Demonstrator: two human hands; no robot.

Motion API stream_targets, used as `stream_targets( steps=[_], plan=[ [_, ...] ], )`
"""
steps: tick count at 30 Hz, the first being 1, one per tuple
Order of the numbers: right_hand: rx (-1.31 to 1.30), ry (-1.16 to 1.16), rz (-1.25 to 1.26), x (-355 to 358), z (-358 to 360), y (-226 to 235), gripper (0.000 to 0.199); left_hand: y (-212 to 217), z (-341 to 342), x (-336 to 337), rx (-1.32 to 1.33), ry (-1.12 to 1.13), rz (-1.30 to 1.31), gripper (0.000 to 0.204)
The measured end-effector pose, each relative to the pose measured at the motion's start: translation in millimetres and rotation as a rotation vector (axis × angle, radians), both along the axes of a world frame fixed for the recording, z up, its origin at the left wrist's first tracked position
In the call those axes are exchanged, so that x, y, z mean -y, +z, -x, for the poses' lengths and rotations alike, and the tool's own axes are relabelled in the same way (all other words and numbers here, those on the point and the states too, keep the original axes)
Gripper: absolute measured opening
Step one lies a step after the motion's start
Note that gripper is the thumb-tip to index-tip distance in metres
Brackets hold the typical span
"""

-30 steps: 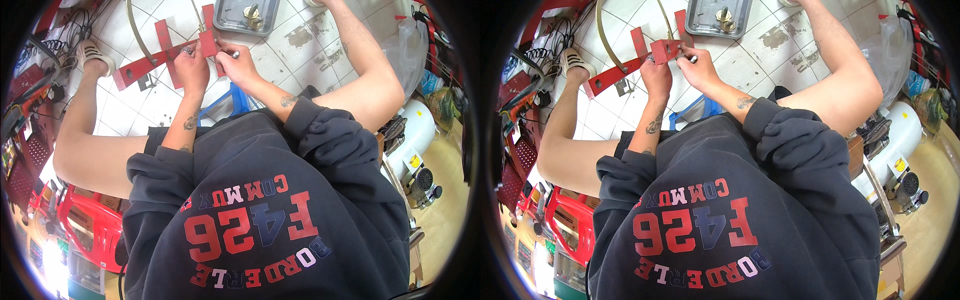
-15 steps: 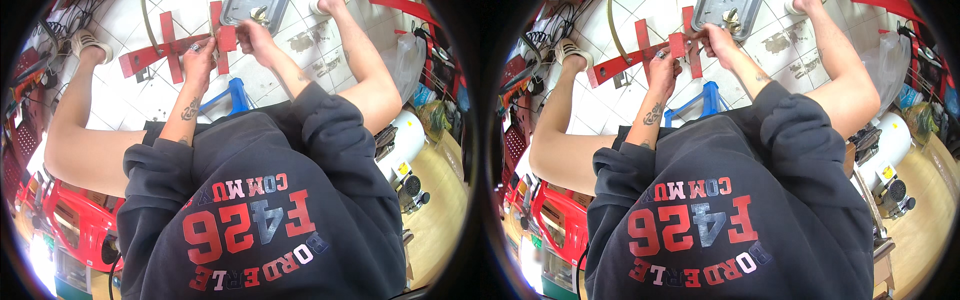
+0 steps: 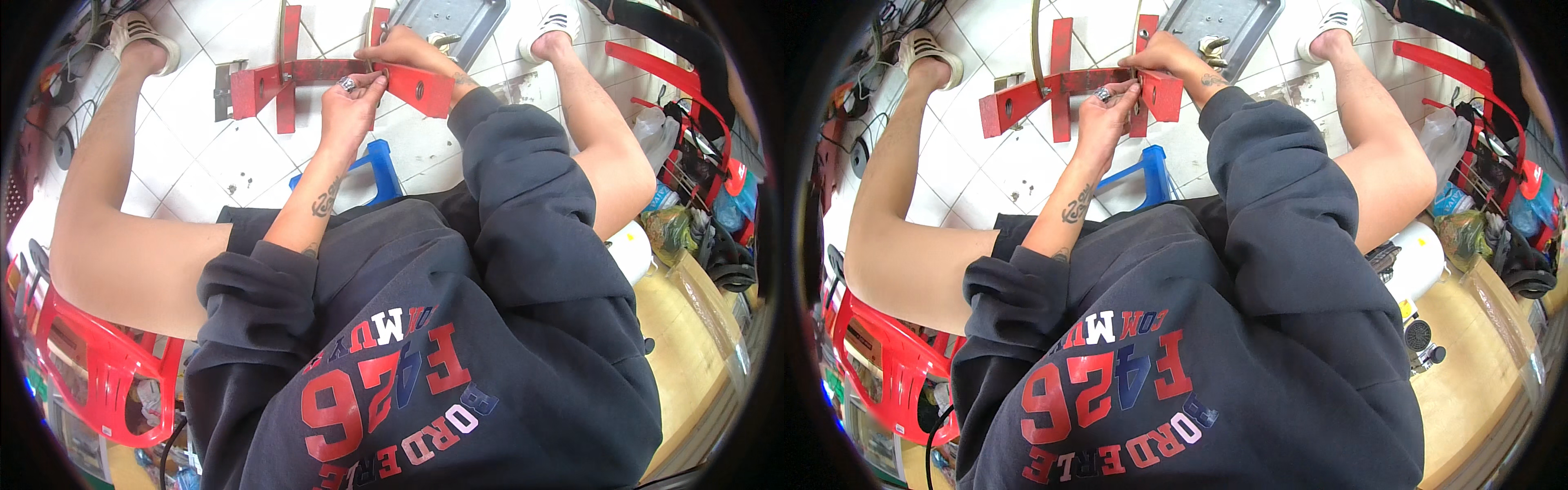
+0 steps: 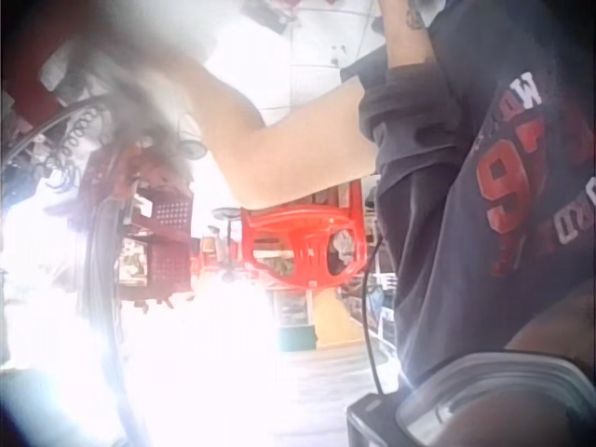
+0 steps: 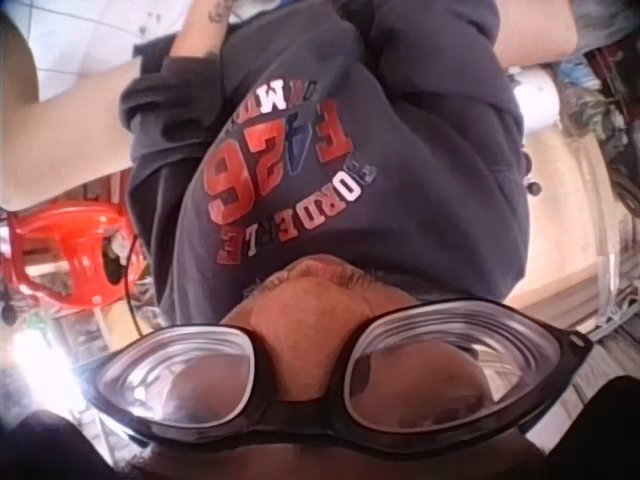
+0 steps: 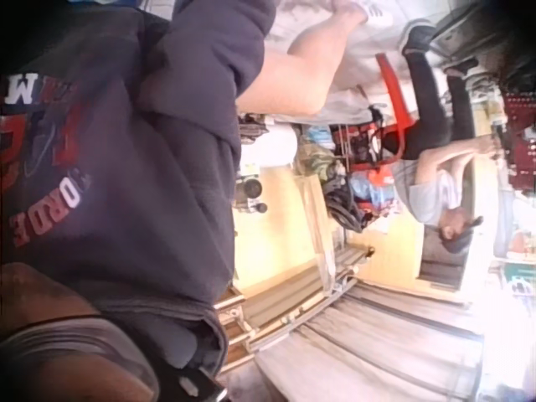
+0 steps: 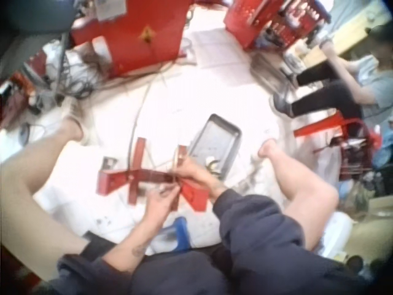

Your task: The person sits on the floor and assembles a red metal frame by inserting a brass-colored curved bracket into the structure. They use a screwdriver to tighten screws and secure the bracket to the frame, repeatedly adjusting the components to ensure a proper fit.

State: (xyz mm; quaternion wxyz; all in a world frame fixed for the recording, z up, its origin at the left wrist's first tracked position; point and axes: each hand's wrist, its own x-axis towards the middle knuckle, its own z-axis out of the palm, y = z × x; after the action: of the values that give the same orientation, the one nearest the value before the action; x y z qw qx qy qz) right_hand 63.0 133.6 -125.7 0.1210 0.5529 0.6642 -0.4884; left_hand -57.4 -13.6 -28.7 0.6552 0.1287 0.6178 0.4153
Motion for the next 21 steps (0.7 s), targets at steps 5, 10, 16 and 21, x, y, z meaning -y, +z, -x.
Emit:
stream_targets(
  steps=[5,10,16,21],
  plan=[
    [0.012,0.025,0.132,-6.0,7.0,-3.8,0.059,12.5,3.6,-6.6,0.033,0.026,0.032,0.020],
    [-0.012,-0.113,0.025,0.7,6.7,-12.3,0.059,7.9,17.1,-12.4,0.198,-0.009,0.020,0.035],
    [-0.006,-0.225,0.295,0.1,-14.7,87.2,0.071,8.1,29.3,-17.6,0.156,-0.091,-0.057,0.045],
    [-0.149,-0.360,0.447,4.7,-18.8,135.5,0.062,-0.2,47.2,-31.0,0.147,-0.382,-0.118,0.049]
  ],
)
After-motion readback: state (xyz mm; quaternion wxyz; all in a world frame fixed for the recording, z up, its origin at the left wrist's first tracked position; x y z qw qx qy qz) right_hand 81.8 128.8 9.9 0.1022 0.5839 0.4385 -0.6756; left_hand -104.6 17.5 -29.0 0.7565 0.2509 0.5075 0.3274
